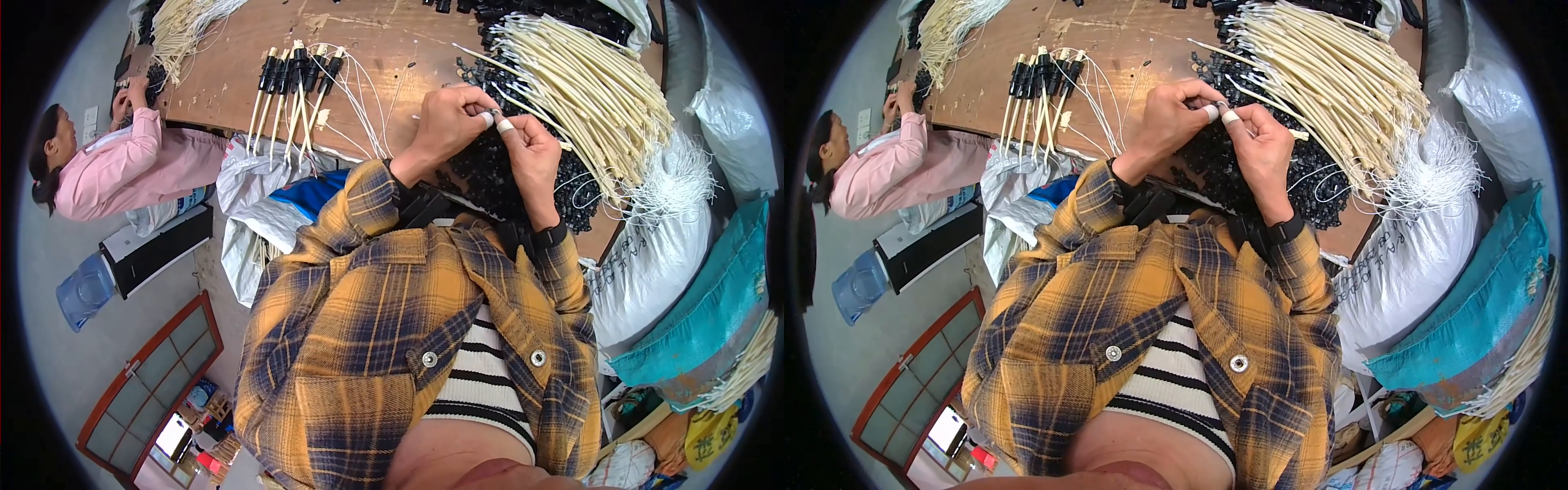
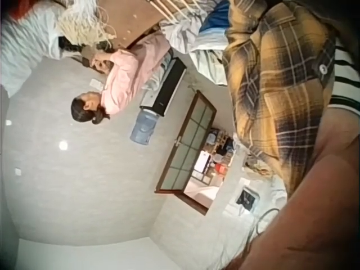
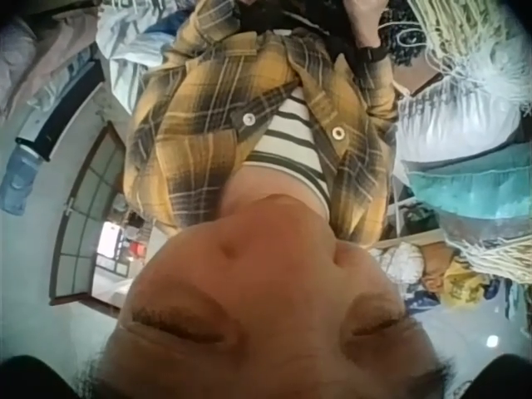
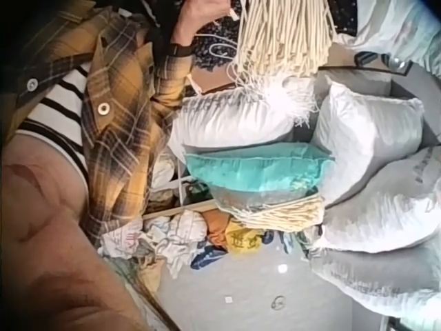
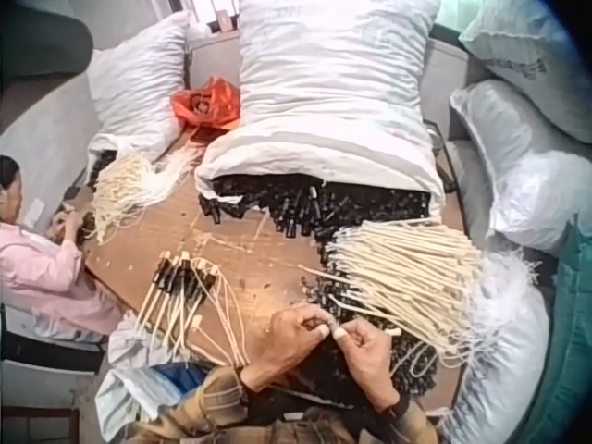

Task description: The person assembles components by hand by threading white cords through black plastic pieces and sliding them onto white rods. After completing several assemblies, the person gathers the finished items and places them into a large white bag.

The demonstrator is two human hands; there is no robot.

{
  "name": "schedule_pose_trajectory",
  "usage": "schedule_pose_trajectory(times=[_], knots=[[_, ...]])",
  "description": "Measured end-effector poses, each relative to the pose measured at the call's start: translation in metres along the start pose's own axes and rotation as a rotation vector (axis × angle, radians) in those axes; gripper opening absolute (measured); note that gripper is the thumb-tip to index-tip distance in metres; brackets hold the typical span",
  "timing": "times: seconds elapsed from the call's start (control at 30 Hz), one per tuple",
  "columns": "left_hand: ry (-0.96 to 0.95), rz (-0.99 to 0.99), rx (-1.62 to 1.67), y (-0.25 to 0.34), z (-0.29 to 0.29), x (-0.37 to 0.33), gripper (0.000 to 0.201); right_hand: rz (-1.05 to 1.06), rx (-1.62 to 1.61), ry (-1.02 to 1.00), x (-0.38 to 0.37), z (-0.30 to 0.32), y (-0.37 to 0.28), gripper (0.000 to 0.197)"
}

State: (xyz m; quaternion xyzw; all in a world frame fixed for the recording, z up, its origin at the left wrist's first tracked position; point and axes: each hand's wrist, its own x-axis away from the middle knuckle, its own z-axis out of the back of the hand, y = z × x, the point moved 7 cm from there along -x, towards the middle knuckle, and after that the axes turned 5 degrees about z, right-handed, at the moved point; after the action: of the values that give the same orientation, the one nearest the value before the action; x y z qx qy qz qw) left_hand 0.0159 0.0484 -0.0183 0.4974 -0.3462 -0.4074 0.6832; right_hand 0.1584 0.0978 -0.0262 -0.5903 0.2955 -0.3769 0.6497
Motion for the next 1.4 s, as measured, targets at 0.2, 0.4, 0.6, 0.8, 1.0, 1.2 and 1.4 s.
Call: schedule_pose_trajectory(times=[0.2, 0.4, 0.6, 0.8, 1.0, 1.2, 1.4], knots=[[-0.383, -0.247, -0.144, 0.034, -0.011, 0.015, 0.049, -0.142, -0.942, -0.084, 0.002, 0.005, -0.006, 0.012], [-0.358, -0.212, -0.293, 0.014, -0.006, 0.008, 0.041, 0.130, -0.205, -0.175, 0.004, 0.018, -0.021, 0.024], [-0.282, -0.194, -0.411, 0.008, 0.000, 0.008, 0.033, 0.653, 0.861, -0.301, 0.018, -0.002, -0.052, 0.052], [-0.225, -0.108, -0.384, 0.002, 0.000, 0.007, 0.030, 0.901, 1.039, -0.172, 0.028, -0.012, -0.047, 0.051], [-0.191, -0.224, -0.634, 0.021, 0.002, 0.024, 0.026, 0.099, 0.215, -0.235, -0.008, -0.009, -0.021, 0.009], [-0.052, -0.321, -0.512, 0.025, 0.049, 0.025, 0.025, 0.428, 0.529, -0.132, -0.005, -0.034, -0.072, 0.035], [0.631, -0.213, -0.899, 0.007, 0.214, 0.016, 0.024, 0.703, 0.535, -0.107, -0.009, -0.041, -0.096, 0.023]])
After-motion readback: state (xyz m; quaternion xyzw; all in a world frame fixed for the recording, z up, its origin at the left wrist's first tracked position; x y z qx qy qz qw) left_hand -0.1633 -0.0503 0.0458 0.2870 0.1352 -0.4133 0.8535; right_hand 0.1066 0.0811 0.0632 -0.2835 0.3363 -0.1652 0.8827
